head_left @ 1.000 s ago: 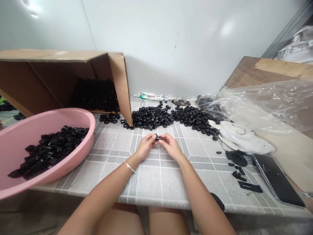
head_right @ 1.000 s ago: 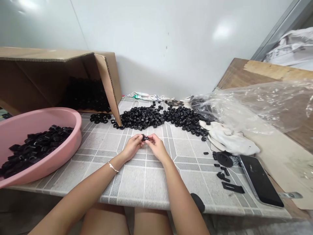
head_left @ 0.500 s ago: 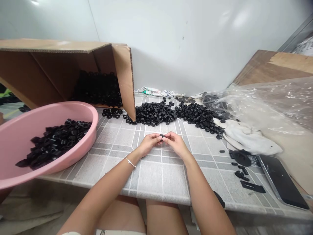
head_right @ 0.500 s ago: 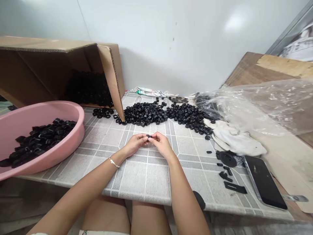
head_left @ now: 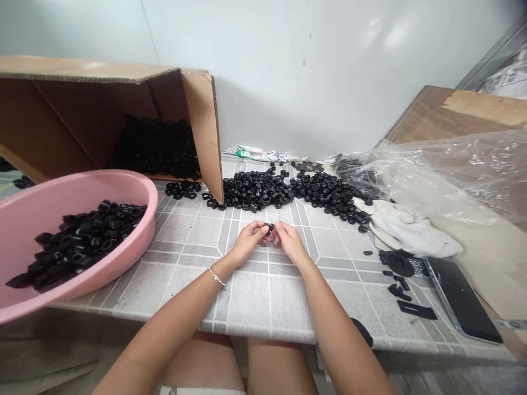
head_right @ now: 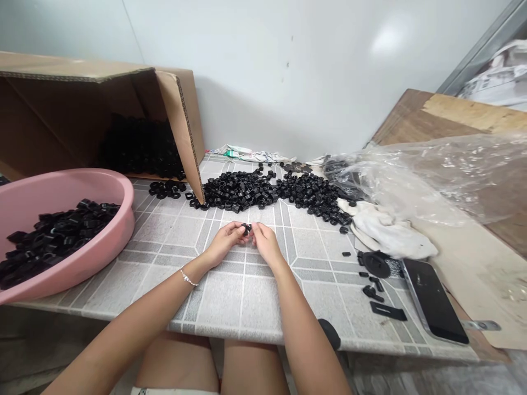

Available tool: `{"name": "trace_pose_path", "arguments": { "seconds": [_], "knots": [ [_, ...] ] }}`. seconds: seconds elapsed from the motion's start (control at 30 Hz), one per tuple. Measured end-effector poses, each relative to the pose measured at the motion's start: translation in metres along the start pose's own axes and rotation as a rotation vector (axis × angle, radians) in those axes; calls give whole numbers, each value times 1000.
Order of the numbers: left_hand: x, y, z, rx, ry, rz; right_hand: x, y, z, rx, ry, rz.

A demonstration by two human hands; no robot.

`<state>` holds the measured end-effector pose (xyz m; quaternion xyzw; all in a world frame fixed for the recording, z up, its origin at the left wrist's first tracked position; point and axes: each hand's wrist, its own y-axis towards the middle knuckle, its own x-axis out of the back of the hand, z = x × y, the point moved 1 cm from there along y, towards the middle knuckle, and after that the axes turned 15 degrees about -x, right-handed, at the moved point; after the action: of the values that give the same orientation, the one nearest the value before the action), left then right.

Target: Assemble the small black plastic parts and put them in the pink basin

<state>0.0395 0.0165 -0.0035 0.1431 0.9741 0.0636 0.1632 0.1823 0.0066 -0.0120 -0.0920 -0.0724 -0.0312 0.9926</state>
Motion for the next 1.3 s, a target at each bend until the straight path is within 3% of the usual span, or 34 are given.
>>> {"name": "trace_pose_path", "arguments": {
  "seconds": [0.27,0.43,0.57,0.7,0.8,1.03,1.3],
  "knots": [
    [1,1,-3,72,-15,67,1,2,-2,5,-64,63],
    [0,-1,-7,69,6,96,1,2,-1,43,-82,22],
    [-1,-1,-8,77,1,104,0,0,2,-21,71,31],
    [1,-2,-8,65,-34,111,-2,-3,5,-89,281,133],
    [2,-3,-10,64,-95,106,-2,-3,6,-110,274,175],
    [3,-2,-11,72,-170,-18,2,-7,11,-28,205,102],
    [3,-2,-8,61,-96,0,1,-8,11,33,154,131]
  ]
}}
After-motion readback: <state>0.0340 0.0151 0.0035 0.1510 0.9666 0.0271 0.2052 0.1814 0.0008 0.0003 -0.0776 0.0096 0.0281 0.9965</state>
